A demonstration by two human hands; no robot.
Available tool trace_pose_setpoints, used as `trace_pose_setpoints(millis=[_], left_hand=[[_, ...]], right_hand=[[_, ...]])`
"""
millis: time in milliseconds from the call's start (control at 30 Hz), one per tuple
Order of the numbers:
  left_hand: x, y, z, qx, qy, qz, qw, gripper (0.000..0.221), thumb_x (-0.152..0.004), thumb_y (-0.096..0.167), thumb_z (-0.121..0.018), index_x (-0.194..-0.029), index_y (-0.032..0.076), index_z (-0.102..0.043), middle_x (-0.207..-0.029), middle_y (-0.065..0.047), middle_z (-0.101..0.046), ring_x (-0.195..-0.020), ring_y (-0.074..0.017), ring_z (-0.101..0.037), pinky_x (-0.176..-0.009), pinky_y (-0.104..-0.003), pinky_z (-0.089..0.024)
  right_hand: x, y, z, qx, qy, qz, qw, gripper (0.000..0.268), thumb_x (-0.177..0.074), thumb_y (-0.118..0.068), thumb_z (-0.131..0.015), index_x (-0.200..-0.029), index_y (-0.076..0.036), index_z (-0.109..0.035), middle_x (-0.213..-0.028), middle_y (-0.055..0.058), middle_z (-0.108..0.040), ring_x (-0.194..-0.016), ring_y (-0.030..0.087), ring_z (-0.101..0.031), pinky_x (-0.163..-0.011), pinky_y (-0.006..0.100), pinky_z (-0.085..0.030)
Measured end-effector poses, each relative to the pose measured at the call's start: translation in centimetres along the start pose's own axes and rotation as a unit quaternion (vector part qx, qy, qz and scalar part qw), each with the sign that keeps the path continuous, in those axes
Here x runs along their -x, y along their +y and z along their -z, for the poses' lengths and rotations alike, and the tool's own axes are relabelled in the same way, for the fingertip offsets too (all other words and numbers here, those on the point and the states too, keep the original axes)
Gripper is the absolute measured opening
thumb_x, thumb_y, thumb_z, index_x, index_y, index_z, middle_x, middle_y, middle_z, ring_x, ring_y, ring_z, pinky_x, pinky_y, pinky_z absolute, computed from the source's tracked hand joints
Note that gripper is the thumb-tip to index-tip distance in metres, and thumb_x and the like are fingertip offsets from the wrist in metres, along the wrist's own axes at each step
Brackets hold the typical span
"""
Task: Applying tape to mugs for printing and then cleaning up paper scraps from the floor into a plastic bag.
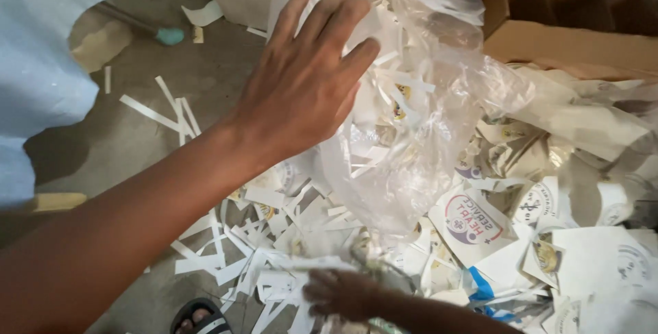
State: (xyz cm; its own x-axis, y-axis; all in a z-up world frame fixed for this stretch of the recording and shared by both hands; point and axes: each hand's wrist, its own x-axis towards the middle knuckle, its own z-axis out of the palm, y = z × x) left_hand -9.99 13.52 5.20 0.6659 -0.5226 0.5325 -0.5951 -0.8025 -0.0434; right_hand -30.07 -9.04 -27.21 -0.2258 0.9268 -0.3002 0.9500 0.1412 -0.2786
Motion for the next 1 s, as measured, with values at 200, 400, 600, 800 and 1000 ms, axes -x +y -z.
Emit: trace_pose_setpoints(millis=[200, 400, 600, 800, 1000], left_hand=[[2.0, 0.4, -0.9, -0.028, 0.004, -0.076, 0.997, 0.028, -0.100, 0.015, -0.063, -0.124, 0.004, -0.072, -0.131, -0.020, -0.060, -0.124, -0.0325, -0.056, -0.107, -0.053, -0.040], [11.8, 2.0, -3.3, 0.099, -0.119, -0.301, 0.941, 0.009, -0.099, 0.013, -0.064, -0.091, 0.011, -0.069, -0.092, -0.005, -0.069, -0.080, -0.0160, -0.065, -0.069, -0.034, -0.054], [23.8, -1.8, -13.2, 0.062, -0.546, 0.087, 0.831, 0.044, -0.096, 0.036, -0.059, -0.135, 0.016, -0.054, -0.145, -0.018, -0.046, -0.133, -0.0368, -0.045, -0.107, -0.054, -0.038], [27.5, 4.2, -20.7, 0.095, -0.447, 0.505, 0.733, 0.099, -0.082, 0.084, -0.053, -0.160, 0.030, -0.024, -0.170, -0.016, -0.003, -0.156, -0.0402, -0.004, -0.123, -0.059, -0.011], [26.3, 17.4, -24.2, 0.229, -0.309, 0.583, 0.716, 0.094, -0.082, 0.079, -0.060, -0.156, 0.024, -0.041, -0.169, -0.026, -0.013, -0.156, -0.0462, -0.014, -0.124, -0.059, -0.018]], right_hand=[[5.6, 5.7, 9.0, -0.184, -0.104, -0.277, 0.937, 0.063, -0.100, -0.032, -0.055, -0.158, -0.025, -0.030, -0.168, 0.004, -0.024, -0.133, 0.038, -0.050, -0.113, 0.058, -0.041], [7.2, 8.4, 4.0, -0.073, 0.022, -0.316, 0.946, 0.058, -0.093, -0.015, -0.066, -0.148, -0.011, -0.048, -0.169, 0.016, -0.028, -0.142, 0.027, -0.049, -0.111, 0.045, -0.047], [7.7, 6.7, 5.7, -0.117, 0.078, -0.224, 0.964, 0.065, -0.075, -0.006, -0.072, -0.138, -0.006, -0.057, -0.156, 0.024, -0.039, -0.144, 0.040, -0.036, -0.113, 0.051, -0.035], [13.2, 5.7, 9.2, -0.235, 0.034, -0.236, 0.943, 0.042, -0.093, -0.020, -0.069, -0.132, -0.010, -0.059, -0.144, 0.015, -0.052, -0.138, 0.031, -0.046, -0.112, 0.044, -0.044], [18.2, 4.3, 3.2, -0.296, 0.103, -0.479, 0.820, 0.090, -0.073, -0.047, -0.085, -0.137, 0.002, -0.045, -0.141, 0.026, -0.048, -0.132, 0.041, -0.047, -0.107, 0.047, -0.046]])
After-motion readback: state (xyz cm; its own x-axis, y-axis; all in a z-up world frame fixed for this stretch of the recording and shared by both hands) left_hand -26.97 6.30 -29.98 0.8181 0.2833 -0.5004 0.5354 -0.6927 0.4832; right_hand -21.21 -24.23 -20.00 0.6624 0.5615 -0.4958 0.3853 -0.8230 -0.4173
